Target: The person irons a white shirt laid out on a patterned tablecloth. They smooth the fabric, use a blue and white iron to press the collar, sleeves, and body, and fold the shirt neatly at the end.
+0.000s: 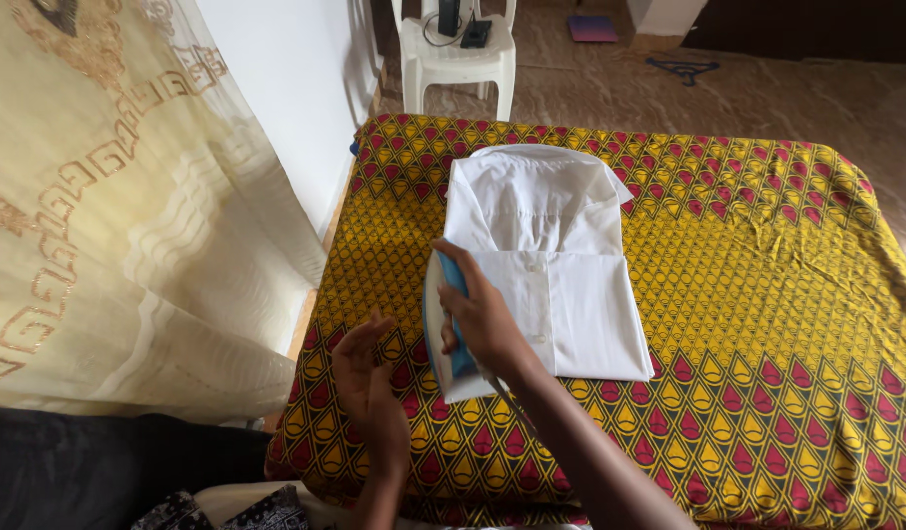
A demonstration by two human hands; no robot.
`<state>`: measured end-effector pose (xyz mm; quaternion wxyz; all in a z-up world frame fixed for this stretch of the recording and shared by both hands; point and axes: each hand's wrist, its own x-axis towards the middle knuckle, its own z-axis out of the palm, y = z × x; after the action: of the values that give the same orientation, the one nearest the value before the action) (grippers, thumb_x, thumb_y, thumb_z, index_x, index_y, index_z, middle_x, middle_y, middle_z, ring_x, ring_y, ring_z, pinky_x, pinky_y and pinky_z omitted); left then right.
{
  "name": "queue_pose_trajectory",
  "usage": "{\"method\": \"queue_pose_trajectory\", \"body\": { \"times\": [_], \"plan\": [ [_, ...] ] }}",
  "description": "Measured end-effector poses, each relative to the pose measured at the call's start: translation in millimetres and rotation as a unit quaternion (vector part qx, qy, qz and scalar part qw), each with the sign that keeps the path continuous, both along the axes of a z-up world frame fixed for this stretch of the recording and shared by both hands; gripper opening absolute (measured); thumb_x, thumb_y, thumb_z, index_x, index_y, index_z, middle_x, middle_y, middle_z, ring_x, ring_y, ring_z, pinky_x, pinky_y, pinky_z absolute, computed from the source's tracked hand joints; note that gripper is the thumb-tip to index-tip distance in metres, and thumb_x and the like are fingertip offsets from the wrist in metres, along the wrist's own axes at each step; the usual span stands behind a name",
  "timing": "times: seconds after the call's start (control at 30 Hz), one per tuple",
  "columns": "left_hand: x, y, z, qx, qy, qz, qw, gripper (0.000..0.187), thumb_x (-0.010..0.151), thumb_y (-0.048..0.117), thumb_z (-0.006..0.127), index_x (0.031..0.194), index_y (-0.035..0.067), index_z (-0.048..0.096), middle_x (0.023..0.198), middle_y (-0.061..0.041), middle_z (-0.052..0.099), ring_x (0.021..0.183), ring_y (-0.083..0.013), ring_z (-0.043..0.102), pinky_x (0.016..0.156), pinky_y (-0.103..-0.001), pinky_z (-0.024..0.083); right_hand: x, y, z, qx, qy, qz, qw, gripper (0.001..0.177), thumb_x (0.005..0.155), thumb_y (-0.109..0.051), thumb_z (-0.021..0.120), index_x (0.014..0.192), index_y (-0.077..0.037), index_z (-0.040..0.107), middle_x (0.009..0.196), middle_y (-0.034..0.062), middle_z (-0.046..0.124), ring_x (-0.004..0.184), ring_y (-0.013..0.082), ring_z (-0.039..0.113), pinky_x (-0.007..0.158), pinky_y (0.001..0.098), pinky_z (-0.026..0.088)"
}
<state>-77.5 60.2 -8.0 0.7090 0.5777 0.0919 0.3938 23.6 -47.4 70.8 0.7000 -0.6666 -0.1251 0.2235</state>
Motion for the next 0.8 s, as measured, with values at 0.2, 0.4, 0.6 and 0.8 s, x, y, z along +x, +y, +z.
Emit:
{"method": "queue_pose_trajectory", "body": {
  "times": [0.2, 0.4, 0.6, 0.8],
  "plan": [
    [-2.1, 1.2, 1.5, 0.005, 0.02, 0.011, 1.0, 0.05, 0.084, -0.013, 0.037, 0.131, -0.002, 0.05, 0.132, -0.019, 0.062, 0.14, -0.0284, 0.055, 0.124, -0.043, 0.037, -5.6, -1.8, 3.0, -0.03, 0.008, 0.011, 0.999, 0.058, 0.1, -0.009, 0.05, 0.155, -0.023, 0.038, 0.07, 0.0038, 0.048, 0.048, 0.0136, 0.054, 0.046, 0.0332, 0.053],
    [-1.6, 6.4, -4.8, -0.041, 0.032, 0.018, 0.998, 0.046, 0.087, -0.009, 0.039, 0.13, -0.002, 0.052, 0.137, -0.018, 0.062, 0.132, -0.0276, 0.06, 0.109, -0.044, 0.042, -54.7, -34.5, 14.4, -0.085, 0.023, 0.095, 0.992, 0.06, 0.099, -0.011, 0.047, 0.157, -0.027, 0.039, 0.068, 0.0081, 0.048, 0.046, 0.0138, 0.053, 0.046, 0.0325, 0.05],
    [2.2, 7.7, -8.2, 0.035, 0.017, 0.022, 0.999, 0.043, 0.089, -0.007, 0.042, 0.13, -0.002, 0.053, 0.13, -0.024, 0.068, 0.129, -0.0299, 0.063, 0.119, -0.043, 0.041, -86.9, -95.0, 38.8, -0.072, -0.225, 0.302, 0.923, 0.06, 0.11, -0.01, 0.056, 0.167, -0.017, 0.036, 0.113, 0.0091, 0.065, 0.088, 0.0132, 0.064, 0.072, 0.03, 0.056],
    [1.2, -1.3, 2.9, 0.196, 0.092, 0.021, 0.976, 0.027, 0.101, 0.006, 0.05, 0.125, -0.001, 0.059, 0.132, -0.019, 0.067, 0.135, -0.032, 0.059, 0.117, -0.045, 0.043, -93.6, -147.8, 63.9, -0.166, 0.17, 0.161, 0.958, 0.072, 0.095, -0.019, 0.058, 0.164, -0.034, 0.042, 0.075, 0.003, 0.064, 0.052, 0.0081, 0.053, 0.048, 0.0266, 0.045]
  ]
}}
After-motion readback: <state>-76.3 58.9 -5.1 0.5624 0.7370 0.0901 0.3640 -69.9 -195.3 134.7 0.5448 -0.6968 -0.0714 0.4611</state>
